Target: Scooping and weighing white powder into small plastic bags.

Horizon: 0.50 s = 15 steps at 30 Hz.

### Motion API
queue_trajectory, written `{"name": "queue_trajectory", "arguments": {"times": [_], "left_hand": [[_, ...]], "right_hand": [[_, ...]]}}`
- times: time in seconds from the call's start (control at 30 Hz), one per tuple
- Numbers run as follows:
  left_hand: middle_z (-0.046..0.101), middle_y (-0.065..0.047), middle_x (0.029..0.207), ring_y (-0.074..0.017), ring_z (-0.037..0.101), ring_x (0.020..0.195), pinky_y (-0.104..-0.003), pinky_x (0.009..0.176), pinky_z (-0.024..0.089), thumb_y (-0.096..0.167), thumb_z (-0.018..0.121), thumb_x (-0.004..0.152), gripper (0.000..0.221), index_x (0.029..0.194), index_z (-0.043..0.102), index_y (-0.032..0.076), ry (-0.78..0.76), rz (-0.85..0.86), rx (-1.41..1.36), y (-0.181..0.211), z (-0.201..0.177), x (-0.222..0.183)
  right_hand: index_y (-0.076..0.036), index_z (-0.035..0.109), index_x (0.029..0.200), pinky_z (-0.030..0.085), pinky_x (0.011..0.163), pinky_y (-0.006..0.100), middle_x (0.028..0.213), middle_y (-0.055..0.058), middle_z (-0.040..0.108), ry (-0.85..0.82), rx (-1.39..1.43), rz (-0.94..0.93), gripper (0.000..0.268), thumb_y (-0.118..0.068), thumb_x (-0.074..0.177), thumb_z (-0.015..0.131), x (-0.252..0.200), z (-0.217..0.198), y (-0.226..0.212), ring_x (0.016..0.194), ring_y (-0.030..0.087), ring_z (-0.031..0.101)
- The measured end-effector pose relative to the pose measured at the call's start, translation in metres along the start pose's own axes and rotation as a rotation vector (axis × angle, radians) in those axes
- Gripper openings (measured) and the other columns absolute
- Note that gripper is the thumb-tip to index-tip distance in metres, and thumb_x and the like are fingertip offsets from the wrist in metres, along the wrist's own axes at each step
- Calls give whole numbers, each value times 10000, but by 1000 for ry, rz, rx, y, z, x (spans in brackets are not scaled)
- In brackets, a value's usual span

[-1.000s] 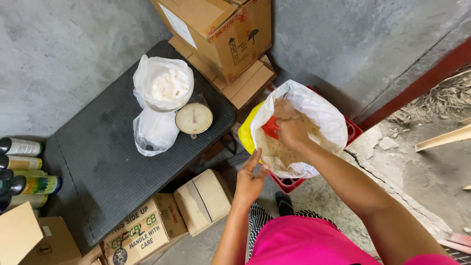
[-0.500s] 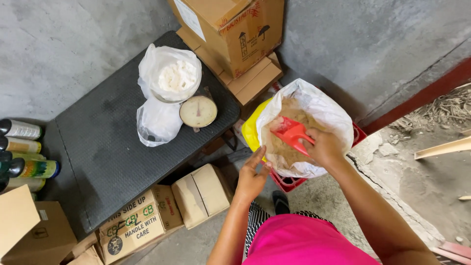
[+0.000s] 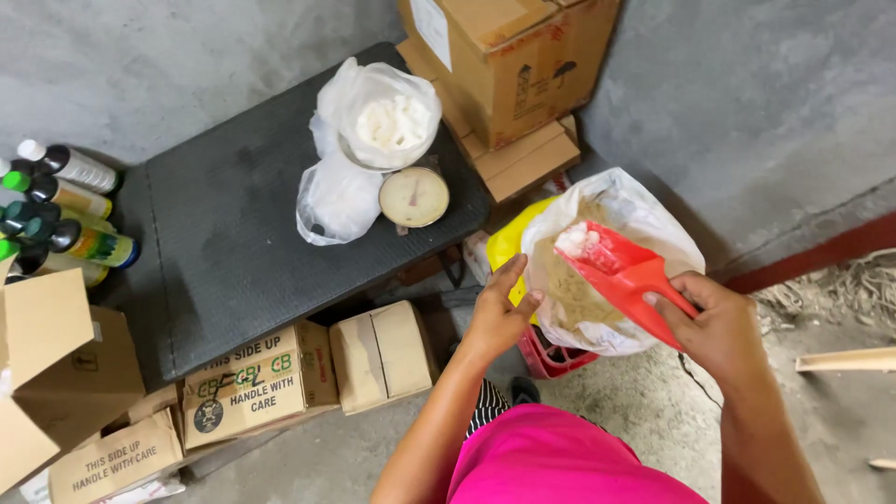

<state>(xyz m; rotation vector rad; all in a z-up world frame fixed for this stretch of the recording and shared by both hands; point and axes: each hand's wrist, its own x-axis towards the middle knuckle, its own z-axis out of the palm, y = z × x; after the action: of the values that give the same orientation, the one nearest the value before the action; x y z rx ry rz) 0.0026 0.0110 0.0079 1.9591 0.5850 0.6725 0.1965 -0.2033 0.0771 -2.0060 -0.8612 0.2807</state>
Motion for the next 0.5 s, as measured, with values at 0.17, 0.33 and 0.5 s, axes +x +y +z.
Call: {"name": "queue_trajectory", "arguments": {"times": [0.17,0.33,0.5], "left_hand": [[491,-190,1581,-365,510,1272,-379,1042,424,216,710,927,638,1496,493,27,34,-113,-139,10,-29,12],[531,-211,1545,-314,481,1466,-362,1201,347,150,725,966,584,1489,516,-6,144,63,-44,-15,-57,28],[527,-176,1544,-284,536,1385,-357,1073,451,141,715,935,611,1495,499,29,190,-6,-162,-14,-101,53]], "right_hand": [[-26,743,995,458,579,258,709,40,691,-24,-73,-24,212,-194,879,804,19,-2,-37,636,38,506],[-33,746,995,477,586,244,731,19,712,-72,-20,-85,200,-190,879,790,46,13,-74,672,15,532],[-43,753,999,482,567,268,723,32,716,-132,-60,-116,207,-198,868,793,87,37,-119,617,54,561]]}}
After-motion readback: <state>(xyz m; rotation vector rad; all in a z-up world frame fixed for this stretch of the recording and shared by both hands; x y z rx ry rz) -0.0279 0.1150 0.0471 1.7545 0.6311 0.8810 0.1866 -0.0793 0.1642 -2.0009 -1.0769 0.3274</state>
